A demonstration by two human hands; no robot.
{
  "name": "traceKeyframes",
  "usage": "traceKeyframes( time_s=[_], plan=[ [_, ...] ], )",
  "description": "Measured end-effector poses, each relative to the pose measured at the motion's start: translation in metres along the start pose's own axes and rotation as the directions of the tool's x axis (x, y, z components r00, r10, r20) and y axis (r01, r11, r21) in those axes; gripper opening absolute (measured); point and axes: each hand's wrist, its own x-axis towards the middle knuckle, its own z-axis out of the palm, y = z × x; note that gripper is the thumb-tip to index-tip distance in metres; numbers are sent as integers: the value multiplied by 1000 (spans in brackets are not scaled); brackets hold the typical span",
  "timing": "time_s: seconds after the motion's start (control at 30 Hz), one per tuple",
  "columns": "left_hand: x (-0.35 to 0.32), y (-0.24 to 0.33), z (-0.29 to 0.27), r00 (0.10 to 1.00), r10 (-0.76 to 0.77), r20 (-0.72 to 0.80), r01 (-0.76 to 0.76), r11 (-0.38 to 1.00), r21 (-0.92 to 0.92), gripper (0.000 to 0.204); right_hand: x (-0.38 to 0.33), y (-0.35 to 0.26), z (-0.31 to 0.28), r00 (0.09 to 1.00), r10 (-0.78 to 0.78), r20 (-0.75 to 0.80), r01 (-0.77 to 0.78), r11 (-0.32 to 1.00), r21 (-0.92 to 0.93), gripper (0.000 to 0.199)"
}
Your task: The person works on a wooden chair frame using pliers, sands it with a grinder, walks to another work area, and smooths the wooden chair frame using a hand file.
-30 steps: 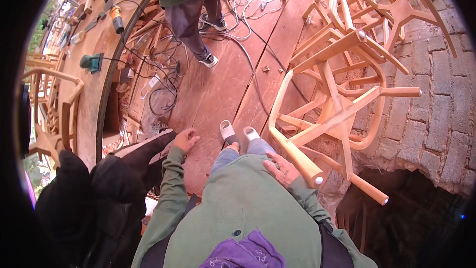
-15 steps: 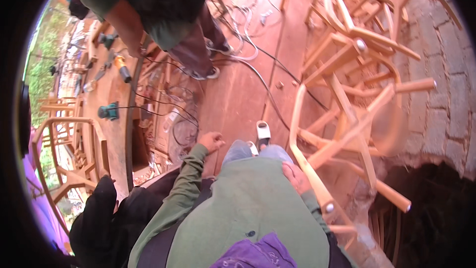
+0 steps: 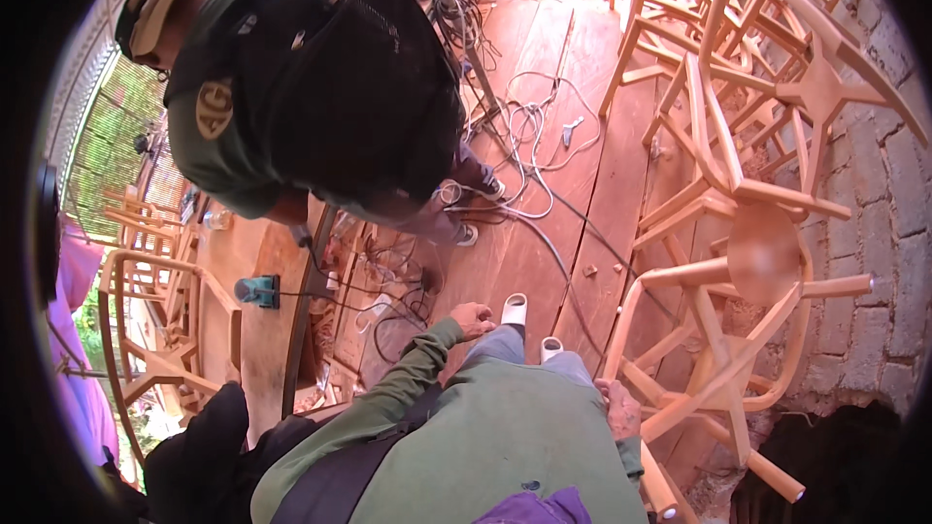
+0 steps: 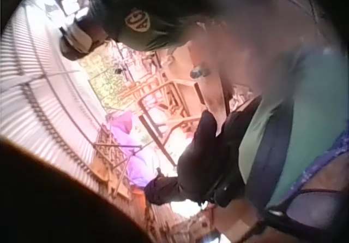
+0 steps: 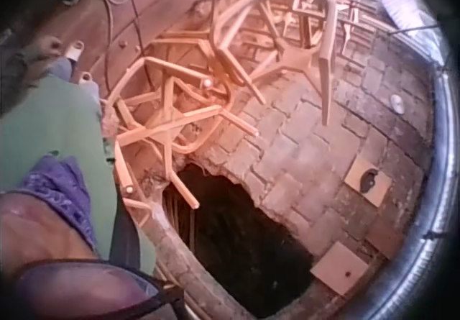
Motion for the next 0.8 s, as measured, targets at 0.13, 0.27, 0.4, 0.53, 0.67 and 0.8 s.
traceKeyframes(
  time_s=[0.13, 0.27, 0.4, 0.53, 0.67, 0.8],
  plan=[
    [12, -7, -61, 995, 72, -67, -75, 997, -37, 50, 55, -47, 27, 990, -112, 81, 121, 986, -116, 37],
    [14, -32, -88, 981, 70, -182, -98, 984, -149, 49, 101, -108, 53, 949, -285, 132, 313, 897, -312, 29],
    [18, -49, -95, 983, 4, -183, -15, 998, -59, 47, 153, -159, 71, 945, -295, 141, 326, 893, -309, 29],
    [33, -36, -105, 988, -54, -145, 38, 993, -113, 45, 228, -196, 77, 899, -350, 263, 416, 871, -262, 31],
    [69, -27, -110, 961, -171, -219, 115, 962, -246, 44, 310, -255, 79, 879, -392, 270, 467, 823, -325, 31],
    [105, -25, -109, 893, -365, -262, 257, 893, -369, 46, 407, -317, 73, 866, -366, 340, 475, 813, -337, 28]
  ],
)
